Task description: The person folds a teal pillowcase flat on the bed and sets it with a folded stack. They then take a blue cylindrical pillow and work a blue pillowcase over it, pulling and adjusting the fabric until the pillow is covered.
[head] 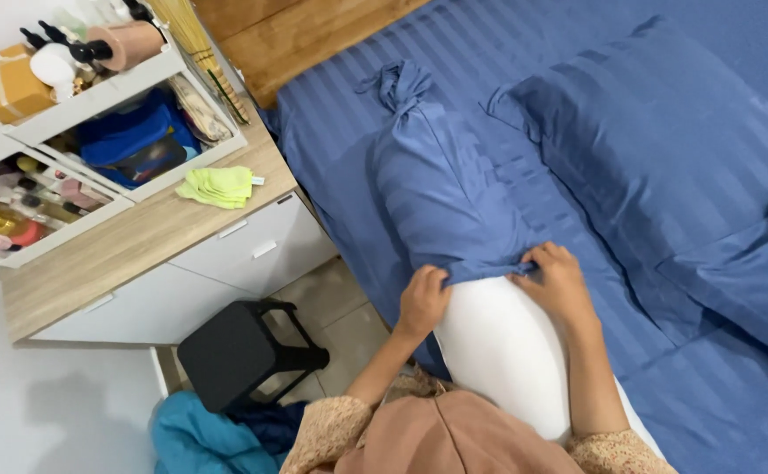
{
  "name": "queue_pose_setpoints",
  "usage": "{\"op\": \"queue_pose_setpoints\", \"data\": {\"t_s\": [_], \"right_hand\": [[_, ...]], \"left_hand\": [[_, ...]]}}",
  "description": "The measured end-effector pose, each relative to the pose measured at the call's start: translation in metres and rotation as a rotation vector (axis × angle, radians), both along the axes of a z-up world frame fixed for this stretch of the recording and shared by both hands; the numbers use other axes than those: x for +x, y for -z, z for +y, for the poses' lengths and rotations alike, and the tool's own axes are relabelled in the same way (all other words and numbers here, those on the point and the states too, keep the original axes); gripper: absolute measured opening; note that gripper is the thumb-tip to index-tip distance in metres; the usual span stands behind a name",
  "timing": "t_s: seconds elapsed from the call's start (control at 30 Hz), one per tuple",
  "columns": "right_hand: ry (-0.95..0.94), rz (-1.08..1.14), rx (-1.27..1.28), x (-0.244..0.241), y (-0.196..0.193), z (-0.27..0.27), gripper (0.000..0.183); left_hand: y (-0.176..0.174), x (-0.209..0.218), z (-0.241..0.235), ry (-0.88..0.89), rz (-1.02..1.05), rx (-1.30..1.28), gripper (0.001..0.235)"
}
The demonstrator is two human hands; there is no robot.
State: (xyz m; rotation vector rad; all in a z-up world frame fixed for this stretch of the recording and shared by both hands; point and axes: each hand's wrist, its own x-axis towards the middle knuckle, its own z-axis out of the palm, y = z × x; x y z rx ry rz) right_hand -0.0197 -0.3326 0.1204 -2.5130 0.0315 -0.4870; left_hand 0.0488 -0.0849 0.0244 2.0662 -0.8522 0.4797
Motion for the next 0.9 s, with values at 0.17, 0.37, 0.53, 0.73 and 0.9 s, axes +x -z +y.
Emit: {"op": "queue_pose_setpoints", "data": {"t_s": [0.17,0.37,0.53,0.73,0.9], "right_hand": [[0.070,0.115,0.099,-0.004,0.039,-0.027,0.021],[-0.070,-0.107,0.074,-0.003,0.057,-0.040,0.029],[0.386,0.107,0.110,0.000,0.110,-0.060,0.040],[0.264,0.483,0.163,0.004,0.185,-0.104,0.048],[0.172,0.335,0.499,-0.004,0.194,-0.074,0.053]], "left_hand": [[-0.008,-0.027,-0.013,0.146,-0.073,0.067,0.020],[-0.023,-0.070,0.020,0.328,-0.087,0.109,0.012],[0.012,-0.073,0.040,0.286,-0.031,0.219,0.014],[0.058,-0.036,0.070,0.005,-0.006,0.196,0.027],[0.213,-0.049,0.063,-0.061,0.501,0.518,0.067]]}}
